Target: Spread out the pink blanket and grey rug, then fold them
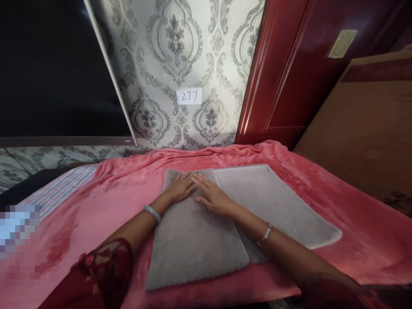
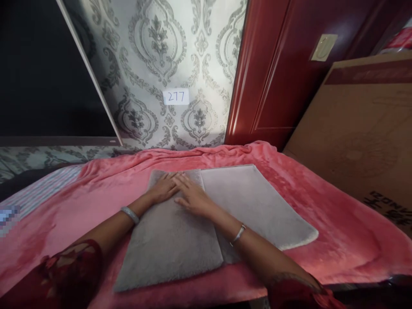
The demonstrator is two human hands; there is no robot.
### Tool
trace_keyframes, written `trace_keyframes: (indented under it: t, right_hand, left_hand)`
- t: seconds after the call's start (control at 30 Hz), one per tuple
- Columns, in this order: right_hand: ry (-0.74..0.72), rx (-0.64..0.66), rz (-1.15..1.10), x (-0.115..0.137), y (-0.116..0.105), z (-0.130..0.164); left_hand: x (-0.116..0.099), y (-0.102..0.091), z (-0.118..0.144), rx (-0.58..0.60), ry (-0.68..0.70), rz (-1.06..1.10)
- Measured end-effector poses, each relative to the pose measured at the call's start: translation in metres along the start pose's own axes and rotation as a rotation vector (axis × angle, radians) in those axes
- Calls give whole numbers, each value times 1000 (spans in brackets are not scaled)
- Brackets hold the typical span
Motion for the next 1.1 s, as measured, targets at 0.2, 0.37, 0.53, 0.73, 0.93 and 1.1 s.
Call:
trace_keyframes:
  t: [0.2, 0.37, 0.53, 0.73, 0.93, 1.1]
  right_hand:
    - [158, 194, 309, -54, 21, -1]
    - [110, 286, 275, -39, 20, 22]
    - [10, 379, 129, 12, 8, 84]
    - [-39, 488, -124, 85, -18, 135]
    - [-120, 397, -91, 97, 3, 71]
    - [-195, 414, -31, 94, 66, 20]
  left_hand:
    - [4, 1, 0, 5, -39, -14]
    - [3, 0, 1, 20, -44, -23]
    - [4, 0, 1, 14, -36, -27]
    - [5, -1, -3, 33, -37, 46]
    - [19, -32, 8, -56, 30, 99]
    - [37, -24, 34, 19, -16, 2]
Point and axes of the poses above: each hand's wrist, its own z-axis away from the middle knuckle, its own y-axis out of the palm, x = y × z, the point moved 8 cm from there along -z, towards the middle knuckle, and after that the axes turned 12 degrees about -x, right-handed, at the moved point
